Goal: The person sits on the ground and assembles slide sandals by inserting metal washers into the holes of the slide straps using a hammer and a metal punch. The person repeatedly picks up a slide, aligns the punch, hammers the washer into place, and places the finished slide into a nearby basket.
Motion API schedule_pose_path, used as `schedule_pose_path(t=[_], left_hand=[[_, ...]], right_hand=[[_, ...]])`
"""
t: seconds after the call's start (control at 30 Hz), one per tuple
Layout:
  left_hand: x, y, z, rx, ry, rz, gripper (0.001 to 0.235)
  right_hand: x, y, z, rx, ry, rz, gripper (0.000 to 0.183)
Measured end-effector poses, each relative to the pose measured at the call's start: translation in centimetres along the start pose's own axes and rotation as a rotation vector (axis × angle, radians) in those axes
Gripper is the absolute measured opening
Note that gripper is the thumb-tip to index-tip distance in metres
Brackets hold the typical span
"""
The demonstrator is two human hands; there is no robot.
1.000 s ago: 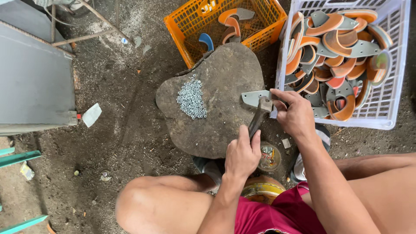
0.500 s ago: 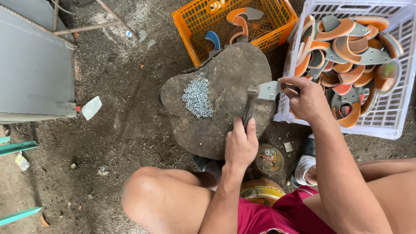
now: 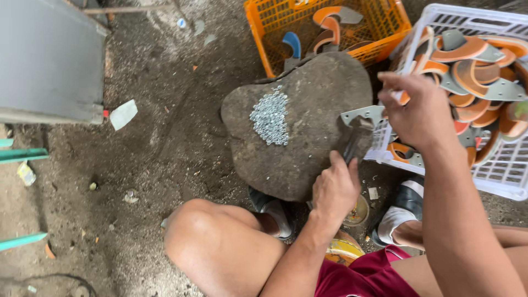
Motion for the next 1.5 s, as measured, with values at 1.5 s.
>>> schedule_pose_path(t=[1.5], left_hand=[[0.5, -0.7, 0.2, -0.094, -0.045, -0.098, 0.035]], right_hand=[[3.0, 7.4, 5.7, -0.841, 0.134, -0.341, 0.028]])
Point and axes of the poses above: each hand's wrist, its own z-axis towards the middle knuckle, its own y-axis out of the palm, x = y × z, the point moved 2 cm from there along z, towards the middle knuckle, and after that the axes turned 14 degrees about x, right-handed, at the moved point
